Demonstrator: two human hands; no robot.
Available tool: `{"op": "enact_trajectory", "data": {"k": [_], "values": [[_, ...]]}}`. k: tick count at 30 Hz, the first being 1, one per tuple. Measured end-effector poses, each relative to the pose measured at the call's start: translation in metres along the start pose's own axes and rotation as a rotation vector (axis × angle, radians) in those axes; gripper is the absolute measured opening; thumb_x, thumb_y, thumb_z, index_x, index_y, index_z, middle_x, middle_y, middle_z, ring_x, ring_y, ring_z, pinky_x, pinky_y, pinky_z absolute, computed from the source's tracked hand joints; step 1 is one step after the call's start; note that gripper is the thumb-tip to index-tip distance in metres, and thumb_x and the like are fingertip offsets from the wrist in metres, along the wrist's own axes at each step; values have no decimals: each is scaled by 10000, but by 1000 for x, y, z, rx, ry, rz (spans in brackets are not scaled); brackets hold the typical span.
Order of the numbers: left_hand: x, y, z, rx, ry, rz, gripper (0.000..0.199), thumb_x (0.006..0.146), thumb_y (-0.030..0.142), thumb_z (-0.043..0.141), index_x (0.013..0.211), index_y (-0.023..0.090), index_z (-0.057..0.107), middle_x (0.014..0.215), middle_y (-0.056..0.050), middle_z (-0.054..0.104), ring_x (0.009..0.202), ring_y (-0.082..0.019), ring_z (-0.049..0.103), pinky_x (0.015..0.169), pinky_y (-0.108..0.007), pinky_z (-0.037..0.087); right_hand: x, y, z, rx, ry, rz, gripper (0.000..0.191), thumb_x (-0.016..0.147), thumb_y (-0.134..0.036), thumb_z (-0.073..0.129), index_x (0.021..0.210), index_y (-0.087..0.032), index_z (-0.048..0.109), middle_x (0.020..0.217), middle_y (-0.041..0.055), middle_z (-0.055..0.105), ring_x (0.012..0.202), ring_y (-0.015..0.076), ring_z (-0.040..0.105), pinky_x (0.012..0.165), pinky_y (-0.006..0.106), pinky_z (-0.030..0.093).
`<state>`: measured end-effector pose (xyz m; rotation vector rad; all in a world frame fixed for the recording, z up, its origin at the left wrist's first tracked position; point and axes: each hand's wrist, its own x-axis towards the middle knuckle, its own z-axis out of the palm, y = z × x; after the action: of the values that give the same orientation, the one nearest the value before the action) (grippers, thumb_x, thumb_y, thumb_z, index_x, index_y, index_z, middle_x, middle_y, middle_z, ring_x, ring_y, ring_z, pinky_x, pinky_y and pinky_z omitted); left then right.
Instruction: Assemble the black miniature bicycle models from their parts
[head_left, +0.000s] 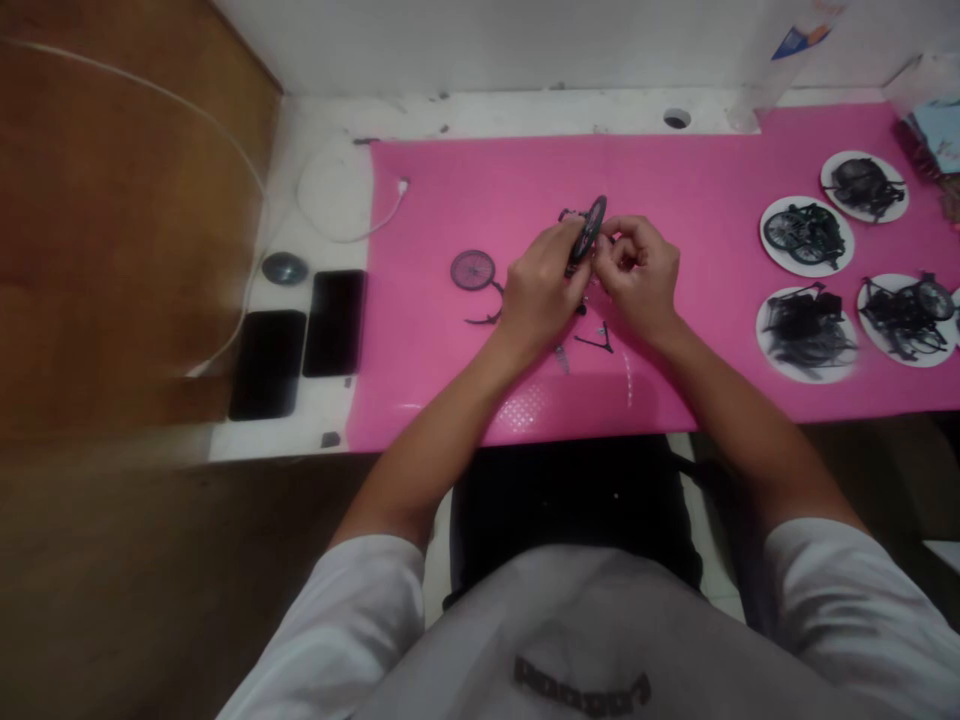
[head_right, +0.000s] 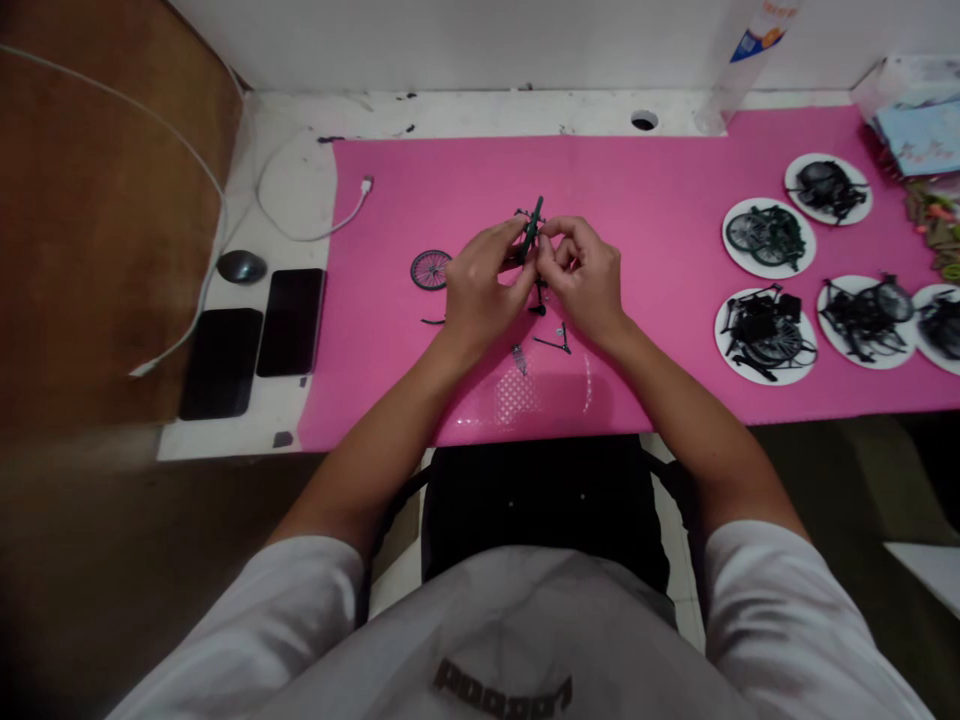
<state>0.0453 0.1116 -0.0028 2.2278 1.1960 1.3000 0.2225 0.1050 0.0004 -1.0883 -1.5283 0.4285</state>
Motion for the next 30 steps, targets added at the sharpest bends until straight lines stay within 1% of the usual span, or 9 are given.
{"op": "enact_trajectory", "data": {"k": [3, 7, 13, 19, 22, 25, 27, 30], "values": [[0, -1, 0, -5, -7, 2, 420, 1204, 410, 592, 1580, 255, 694, 1591, -124, 761, 1476, -271, 742, 1237, -405, 637, 0, 0, 1, 36, 0, 23, 424, 1094, -707, 704, 1121, -291, 778, 652, -77, 499, 587, 131, 569, 641, 303, 540], [1, -2, 0, -40, -24, -3, 423, 1193, 417, 615, 1574, 253, 696, 1588, -130, 761, 1498, -282, 728, 1267, -424, 619, 1, -2, 1, 77, 1, 69, 400, 1077, -691, 744, 1100, -292, 769, 652, -76, 482, 581, 130, 547, 623, 297, 521], [0, -2, 0, -39, -15, 4, 422, 1204, 411, 578, 1568, 225, 682, 1598, -155, 751, 1540, -293, 701, 1293, -446, 603, 3, -6, 1, 183, -46, 162, 506, 1026, -789, 768, 1077, -285, 748, 635, -74, 511, 544, 128, 516, 576, 294, 530], [2, -3, -2, -35, -40, -8, 454, 1197, 502, 582, 1556, 247, 689, 1621, -157, 738, 1574, -315, 676, 1351, -491, 551, 5, -6, 1, 208, -84, 222, 514, 1003, -808, 785, 1056, -300, 732, 615, -77, 517, 535, 134, 524, 549, 285, 548], [2, 0, -4, -53, -27, -13, 480, 1193, 540, 577, 1550, 243, 696, 1609, -167, 742, 1560, -328, 686, 1328, -496, 568, 4, -10, 1, 152, -39, 182, 493, 1023, -786, 771, 1073, -296, 752, 619, -73, 513, 559, 140, 551, 583, 293, 564], [2, 4, -7, -107, -6, -55, 475, 1186, 566, 586, 1531, 266, 715, 1550, -158, 776, 1457, -324, 754, 1251, -482, 624, 2, -16, -1, 51, 15, 87, 467, 1057, -749, 740, 1106, -286, 779, 640, -69, 516, 605, 149, 588, 643, 312, 570], [2, 7, -9, -146, 16, -82, 465, 1181, 575, 598, 1515, 279, 729, 1482, -137, 812, 1358, -308, 802, 1193, -468, 652, 2, -17, -3, -19, 10, 26, 453, 1072, -728, 725, 1116, -281, 789, 666, -60, 545, 639, 156, 614, 683, 326, 580], [2, 10, -10, -193, 54, -100, 444, 1171, 569, 627, 1494, 291, 751, 1397, -98, 852, 1255, -279, 837, 1151, -447, 667, 5, -13, -6, -102, -36, -42, 456, 1089, -718, 704, 1125, -273, 794, 724, -31, 619, 709, 172, 664, 755, 349, 614]]}}
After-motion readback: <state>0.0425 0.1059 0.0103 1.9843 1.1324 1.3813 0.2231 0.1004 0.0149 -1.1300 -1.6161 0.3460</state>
